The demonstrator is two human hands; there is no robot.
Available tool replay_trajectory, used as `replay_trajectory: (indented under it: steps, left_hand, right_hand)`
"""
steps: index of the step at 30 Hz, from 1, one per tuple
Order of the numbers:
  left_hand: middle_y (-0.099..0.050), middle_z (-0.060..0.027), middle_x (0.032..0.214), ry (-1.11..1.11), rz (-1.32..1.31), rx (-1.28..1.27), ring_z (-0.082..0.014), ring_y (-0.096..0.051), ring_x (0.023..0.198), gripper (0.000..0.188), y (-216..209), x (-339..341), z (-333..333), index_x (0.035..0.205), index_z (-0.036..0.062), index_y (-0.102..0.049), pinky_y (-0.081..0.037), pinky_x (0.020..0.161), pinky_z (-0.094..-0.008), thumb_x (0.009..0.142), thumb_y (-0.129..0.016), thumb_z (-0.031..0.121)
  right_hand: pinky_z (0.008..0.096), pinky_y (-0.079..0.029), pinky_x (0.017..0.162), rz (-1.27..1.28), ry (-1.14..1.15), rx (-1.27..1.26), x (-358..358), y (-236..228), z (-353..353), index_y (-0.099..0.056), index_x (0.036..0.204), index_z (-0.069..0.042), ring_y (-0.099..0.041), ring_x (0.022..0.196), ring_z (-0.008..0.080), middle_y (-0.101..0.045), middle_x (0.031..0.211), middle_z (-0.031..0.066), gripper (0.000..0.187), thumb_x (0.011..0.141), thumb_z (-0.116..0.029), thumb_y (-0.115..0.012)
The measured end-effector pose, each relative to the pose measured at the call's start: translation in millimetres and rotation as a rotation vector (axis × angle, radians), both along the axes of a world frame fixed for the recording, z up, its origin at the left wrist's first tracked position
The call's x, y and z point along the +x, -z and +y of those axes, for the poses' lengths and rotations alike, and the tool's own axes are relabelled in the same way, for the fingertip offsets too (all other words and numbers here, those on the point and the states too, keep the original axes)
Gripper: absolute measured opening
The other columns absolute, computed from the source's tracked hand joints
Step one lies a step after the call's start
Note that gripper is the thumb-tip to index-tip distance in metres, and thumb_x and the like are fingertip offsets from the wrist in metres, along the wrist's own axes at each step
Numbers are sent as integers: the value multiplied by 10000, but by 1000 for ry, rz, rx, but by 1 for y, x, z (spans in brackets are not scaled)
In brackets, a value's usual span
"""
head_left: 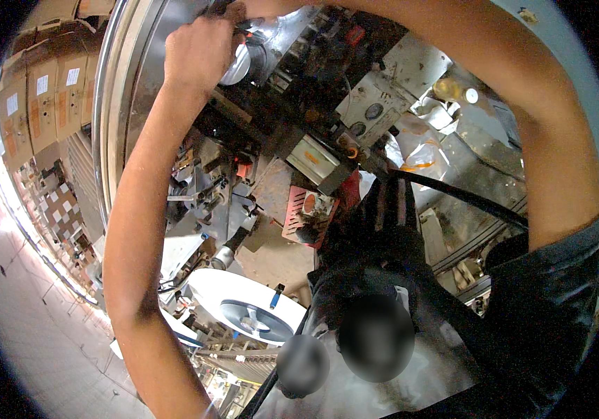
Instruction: The person uses a small hand tool to adjust internal machine components, then applies liquid from a bottle to a cloth to wipe the parts, while also handling a roll of black tape.
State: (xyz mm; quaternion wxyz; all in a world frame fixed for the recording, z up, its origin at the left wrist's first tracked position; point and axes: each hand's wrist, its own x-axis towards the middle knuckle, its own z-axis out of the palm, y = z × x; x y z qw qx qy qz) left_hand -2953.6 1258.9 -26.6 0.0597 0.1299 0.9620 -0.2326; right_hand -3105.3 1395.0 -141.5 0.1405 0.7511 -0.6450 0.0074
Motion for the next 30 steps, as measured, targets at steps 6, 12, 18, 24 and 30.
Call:
replay_trajectory:
  steps: [6,12,18,24,30]
  left_hand:
    - [-740,-219,871,63,-8,134,-411,-740,799,308,-9,-2,19,1105,101,-713,-598,681,-520,957,-672,369]
    - [-733,-232,850,41,-8,8,-425,-735,790,361,-10,0,14,1095,81,-726,-599,689,-519,957,-671,410]
    - [-737,-209,846,8,-14,53,-420,-732,779,346,-10,-2,22,1125,139,-723,-597,680,-529,960,-662,438]
    - [-728,-219,826,-21,-21,59,-425,-730,789,402,-13,13,8,1004,90,-743,-595,675,-529,961,-655,480]
    - [-729,-224,842,0,-30,59,-425,-729,797,415,-11,-9,31,996,78,-736,-594,687,-531,954,-663,485]
  right_hand:
    - [426,-468,949,65,77,-309,22,14,21,-708,827,-110,-604,1029,270,-684,984,29,229,798,-327,-640]
    - [420,-442,1004,29,-55,-459,7,20,8,-706,829,-125,-587,1064,258,-679,1003,7,229,793,-338,-630]
    - [405,-445,994,-12,-39,-384,3,16,13,-708,916,-138,-577,1079,252,-677,1040,-1,241,801,-337,-636]
    - [410,-429,1000,-5,13,-351,34,16,-17,-712,911,-140,-568,1091,250,-678,1038,-2,253,801,-356,-640]
    - [414,-412,1007,-62,51,-347,10,29,10,-715,906,-142,-558,1103,248,-678,1036,-3,265,800,-375,-645]
